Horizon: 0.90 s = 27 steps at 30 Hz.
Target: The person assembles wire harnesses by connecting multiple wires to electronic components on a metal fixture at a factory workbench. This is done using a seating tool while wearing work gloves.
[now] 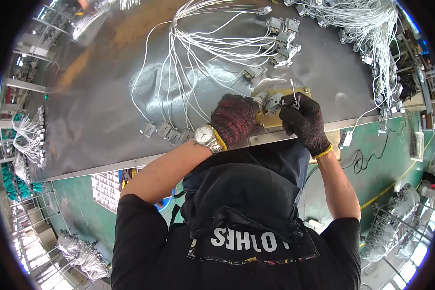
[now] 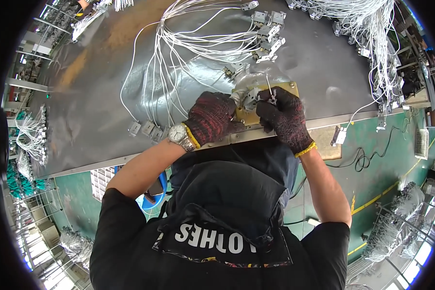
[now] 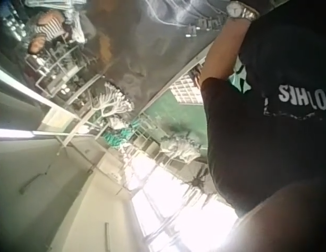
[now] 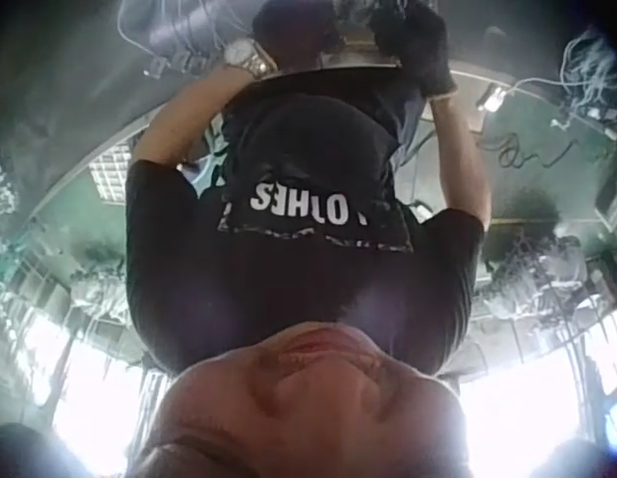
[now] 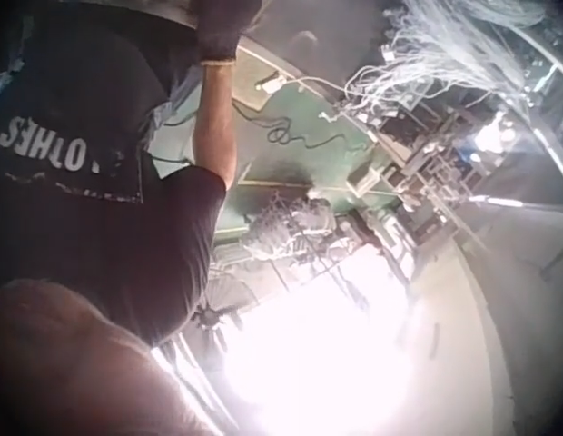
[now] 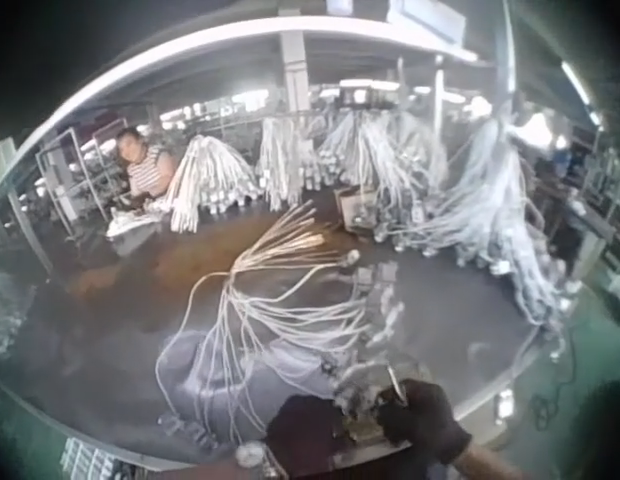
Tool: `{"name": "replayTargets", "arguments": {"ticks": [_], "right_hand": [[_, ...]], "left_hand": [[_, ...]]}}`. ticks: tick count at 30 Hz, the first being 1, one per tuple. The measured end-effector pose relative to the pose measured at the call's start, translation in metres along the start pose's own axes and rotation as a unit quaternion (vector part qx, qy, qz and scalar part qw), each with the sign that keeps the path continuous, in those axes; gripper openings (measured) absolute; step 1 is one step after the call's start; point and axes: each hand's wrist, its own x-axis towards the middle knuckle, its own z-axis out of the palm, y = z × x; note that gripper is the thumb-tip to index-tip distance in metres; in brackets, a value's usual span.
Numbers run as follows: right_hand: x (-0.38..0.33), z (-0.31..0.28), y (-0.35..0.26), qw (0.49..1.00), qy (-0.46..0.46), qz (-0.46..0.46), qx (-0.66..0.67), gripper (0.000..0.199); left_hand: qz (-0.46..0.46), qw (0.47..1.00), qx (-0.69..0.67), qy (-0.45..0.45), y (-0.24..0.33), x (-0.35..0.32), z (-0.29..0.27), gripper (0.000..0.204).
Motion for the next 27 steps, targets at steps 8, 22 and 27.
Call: {"name": "replayTargets", "arguments": {"ticks": [8, 22, 27], "right_hand": [[0.018, 0.002, -0.011, 0.998, 0.008, -0.023, -0.063, 0.012], [0.016, -0.013, 0.031, 0.919, 0.075, -0.197, -0.332, 0.011], [0.013, -0.002, 0.026, 0.884, 0.083, -0.239, -0.393, 0.012]], "left_hand": [[-0.03, 0.993, 0.068, -0.096, 0.009, 0.027, -0.026, 0.049], [-0.033, 0.998, 0.025, -0.051, 0.018, 0.039, -0.015, 0.029], [-0.046, 0.998, -0.01, -0.045, 0.014, 0.044, -0.02, 0.024]]}}
